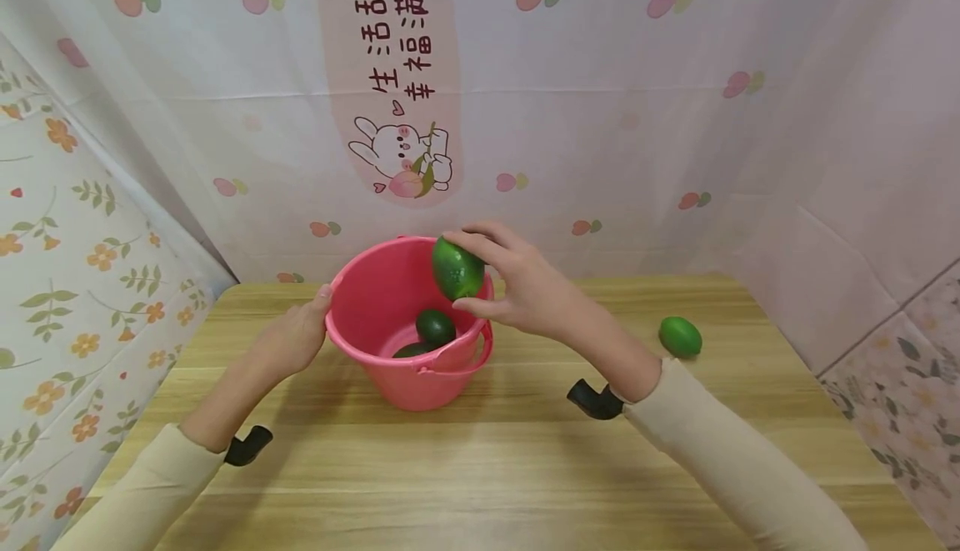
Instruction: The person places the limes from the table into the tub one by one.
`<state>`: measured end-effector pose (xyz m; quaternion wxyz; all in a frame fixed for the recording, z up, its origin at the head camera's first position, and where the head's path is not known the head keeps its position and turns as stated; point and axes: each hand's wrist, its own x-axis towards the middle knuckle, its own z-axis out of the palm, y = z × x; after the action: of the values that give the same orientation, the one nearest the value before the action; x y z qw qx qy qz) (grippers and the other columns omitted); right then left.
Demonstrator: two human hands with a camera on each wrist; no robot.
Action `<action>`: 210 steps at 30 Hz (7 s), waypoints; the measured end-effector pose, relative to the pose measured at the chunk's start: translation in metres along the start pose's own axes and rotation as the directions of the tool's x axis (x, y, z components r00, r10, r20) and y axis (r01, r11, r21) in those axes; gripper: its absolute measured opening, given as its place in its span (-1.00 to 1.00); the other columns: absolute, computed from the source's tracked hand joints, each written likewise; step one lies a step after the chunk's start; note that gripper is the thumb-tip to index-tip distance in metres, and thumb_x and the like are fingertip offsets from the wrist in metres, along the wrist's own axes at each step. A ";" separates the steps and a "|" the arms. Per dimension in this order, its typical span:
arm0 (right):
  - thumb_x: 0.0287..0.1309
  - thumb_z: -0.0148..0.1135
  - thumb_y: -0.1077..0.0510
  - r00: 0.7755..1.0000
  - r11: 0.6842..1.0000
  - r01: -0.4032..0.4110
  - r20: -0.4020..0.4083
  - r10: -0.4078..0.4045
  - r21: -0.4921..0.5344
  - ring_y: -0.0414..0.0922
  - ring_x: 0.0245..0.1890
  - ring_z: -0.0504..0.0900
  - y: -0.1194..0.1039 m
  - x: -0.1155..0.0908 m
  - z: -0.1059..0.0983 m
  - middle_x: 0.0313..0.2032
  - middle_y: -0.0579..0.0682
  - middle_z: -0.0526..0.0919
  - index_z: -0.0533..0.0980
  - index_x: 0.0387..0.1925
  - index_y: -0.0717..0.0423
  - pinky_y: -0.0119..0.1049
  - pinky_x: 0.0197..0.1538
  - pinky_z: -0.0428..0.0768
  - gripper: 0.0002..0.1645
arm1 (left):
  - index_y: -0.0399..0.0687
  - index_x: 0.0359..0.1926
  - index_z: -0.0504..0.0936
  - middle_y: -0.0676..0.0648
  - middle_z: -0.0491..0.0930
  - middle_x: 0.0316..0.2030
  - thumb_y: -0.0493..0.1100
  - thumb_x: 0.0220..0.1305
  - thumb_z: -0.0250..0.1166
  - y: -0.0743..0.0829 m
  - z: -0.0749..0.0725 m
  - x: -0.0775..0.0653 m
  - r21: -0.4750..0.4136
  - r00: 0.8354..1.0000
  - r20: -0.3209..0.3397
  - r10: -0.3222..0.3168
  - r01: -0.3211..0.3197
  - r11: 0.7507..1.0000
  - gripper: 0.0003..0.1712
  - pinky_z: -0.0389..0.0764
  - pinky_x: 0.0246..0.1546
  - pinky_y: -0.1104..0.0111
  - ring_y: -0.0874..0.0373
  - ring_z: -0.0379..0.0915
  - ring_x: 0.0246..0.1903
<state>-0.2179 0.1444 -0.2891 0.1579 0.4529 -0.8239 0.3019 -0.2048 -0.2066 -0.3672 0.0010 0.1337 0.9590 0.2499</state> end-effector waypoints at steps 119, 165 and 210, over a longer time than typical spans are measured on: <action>0.00 0.59 0.23 0.936 0.884 -0.334 -0.006 0.352 -0.326 0.36 -0.05 0.59 0.098 -0.193 -0.081 0.13 0.33 0.52 0.43 0.25 0.33 0.26 -0.15 0.55 -0.21 | -0.05 -0.24 0.62 -0.09 0.56 -0.35 0.27 0.60 -0.60 0.004 0.000 -0.001 -0.006 1.000 -0.001 -0.003 0.003 1.000 -0.12 0.48 -0.29 0.00 -0.03 0.49 -0.32; -0.05 0.63 0.17 0.817 0.821 -0.471 0.194 0.544 -0.322 0.32 -0.12 0.59 0.165 -0.230 -0.071 -0.02 0.48 0.57 0.44 0.14 0.47 0.08 -0.22 0.58 -0.20 | -0.02 -0.32 0.61 -0.07 0.57 -0.35 0.26 0.60 -0.62 0.001 0.003 0.000 -0.010 1.000 -0.022 0.007 -0.007 1.000 -0.11 0.49 -0.24 -0.03 -0.04 0.52 -0.29; 0.02 0.58 0.18 0.821 0.824 -0.457 0.197 0.535 -0.335 0.25 -0.16 0.64 0.143 -0.212 -0.064 0.02 0.42 0.60 0.48 0.22 0.33 0.05 -0.27 0.59 -0.25 | -0.03 -0.22 0.67 -0.14 0.66 -0.13 0.29 0.59 -0.60 0.000 0.003 0.000 -0.002 1.000 -0.020 -0.016 0.016 1.000 -0.08 0.52 -0.15 -0.11 -0.10 0.59 -0.12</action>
<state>-0.2250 0.3822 -0.4037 0.0146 0.2326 -0.9611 0.1485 -0.2051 -0.2052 -0.3700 -0.0065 0.1233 0.9597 0.2524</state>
